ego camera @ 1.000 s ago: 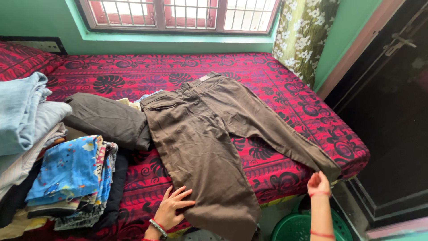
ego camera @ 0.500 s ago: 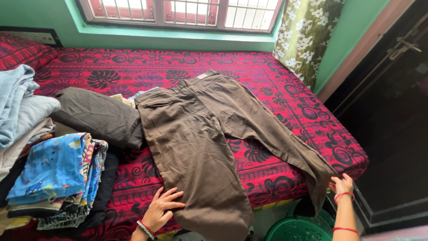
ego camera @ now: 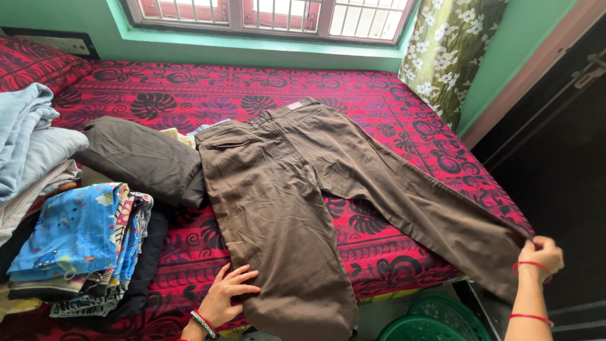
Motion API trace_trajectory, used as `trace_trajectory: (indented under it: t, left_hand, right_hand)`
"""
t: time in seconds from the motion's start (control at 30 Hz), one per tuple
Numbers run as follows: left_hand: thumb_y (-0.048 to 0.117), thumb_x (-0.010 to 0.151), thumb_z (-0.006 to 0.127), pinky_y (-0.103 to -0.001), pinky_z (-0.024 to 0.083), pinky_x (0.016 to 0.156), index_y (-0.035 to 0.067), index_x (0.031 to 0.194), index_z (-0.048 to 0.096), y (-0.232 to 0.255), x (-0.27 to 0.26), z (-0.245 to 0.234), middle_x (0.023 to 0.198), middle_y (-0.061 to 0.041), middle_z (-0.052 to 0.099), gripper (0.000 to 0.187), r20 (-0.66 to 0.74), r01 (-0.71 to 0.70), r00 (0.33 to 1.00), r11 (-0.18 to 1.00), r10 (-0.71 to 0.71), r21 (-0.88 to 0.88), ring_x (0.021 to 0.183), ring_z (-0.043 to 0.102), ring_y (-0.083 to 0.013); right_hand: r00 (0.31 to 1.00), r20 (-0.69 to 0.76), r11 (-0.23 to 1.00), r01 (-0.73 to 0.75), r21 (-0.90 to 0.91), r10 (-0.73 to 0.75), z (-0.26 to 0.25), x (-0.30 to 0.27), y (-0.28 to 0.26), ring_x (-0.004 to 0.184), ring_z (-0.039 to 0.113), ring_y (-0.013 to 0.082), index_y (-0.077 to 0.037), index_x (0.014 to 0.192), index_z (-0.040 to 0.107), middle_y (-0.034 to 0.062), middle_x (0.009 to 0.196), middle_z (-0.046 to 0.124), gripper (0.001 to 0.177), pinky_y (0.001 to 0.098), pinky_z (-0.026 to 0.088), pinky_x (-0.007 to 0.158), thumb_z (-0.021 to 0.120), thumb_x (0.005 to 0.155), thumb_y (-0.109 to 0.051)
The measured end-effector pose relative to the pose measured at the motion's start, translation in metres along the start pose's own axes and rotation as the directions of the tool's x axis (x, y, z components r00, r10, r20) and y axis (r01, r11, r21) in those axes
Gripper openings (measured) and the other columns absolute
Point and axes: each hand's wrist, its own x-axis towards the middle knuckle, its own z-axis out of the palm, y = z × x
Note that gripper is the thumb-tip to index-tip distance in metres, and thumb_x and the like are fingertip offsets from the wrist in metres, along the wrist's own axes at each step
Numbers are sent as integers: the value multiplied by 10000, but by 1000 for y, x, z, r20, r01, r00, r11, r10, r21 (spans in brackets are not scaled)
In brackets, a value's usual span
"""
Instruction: The person folds a pair of brown trousers on a bed. They lay the trousers flat, smooth the fabric, fold one leg over the other, then fold the garment in half and finally into a compact rectangle.
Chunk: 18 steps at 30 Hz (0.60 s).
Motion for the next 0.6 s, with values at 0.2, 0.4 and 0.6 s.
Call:
trace_trajectory:
  t: [0.2, 0.4, 0.6]
  left_hand:
    - [-40, 539, 726, -564, 136, 1210, 229, 1119, 815, 1, 1, 0, 1472, 5, 620, 645, 2, 25, 1000, 1000, -25, 6, 1437, 404, -249]
    - [-41, 560, 708, -555, 165, 1207, 217, 1065, 813, -3, 0, 2, 1420, 10, 628, 576, -16, -12, 1000, 1000, 12, 28, 1440, 418, -238]
    - [-44, 558, 703, -549, 154, 1212, 214, 1057, 813, -2, 1, 3, 1415, 13, 628, 572, -13, 2, 1000, 999, -1, 34, 1440, 414, -236]
  right_hand:
    - [959, 38, 960, 279, 7, -280, 6, -22, -25, 1285, 519, 471, -6, 1464, 503, 302, 1425, 447, 814, 516, 474, 1048, 851, 758, -215]
    - [699, 58, 702, 708, 81, -712, 67, -86, -33, 1181, 600, 377, -56, 1239, 644, 189, 1235, 622, 591, 473, 500, 999, 805, 765, -370]
    - [554, 150, 559, 829, -5, -819, 123, -129, -57, 1004, 683, 281, -116, 1128, 713, 71, 1074, 715, 404, 428, 549, 791, 747, 771, -302]
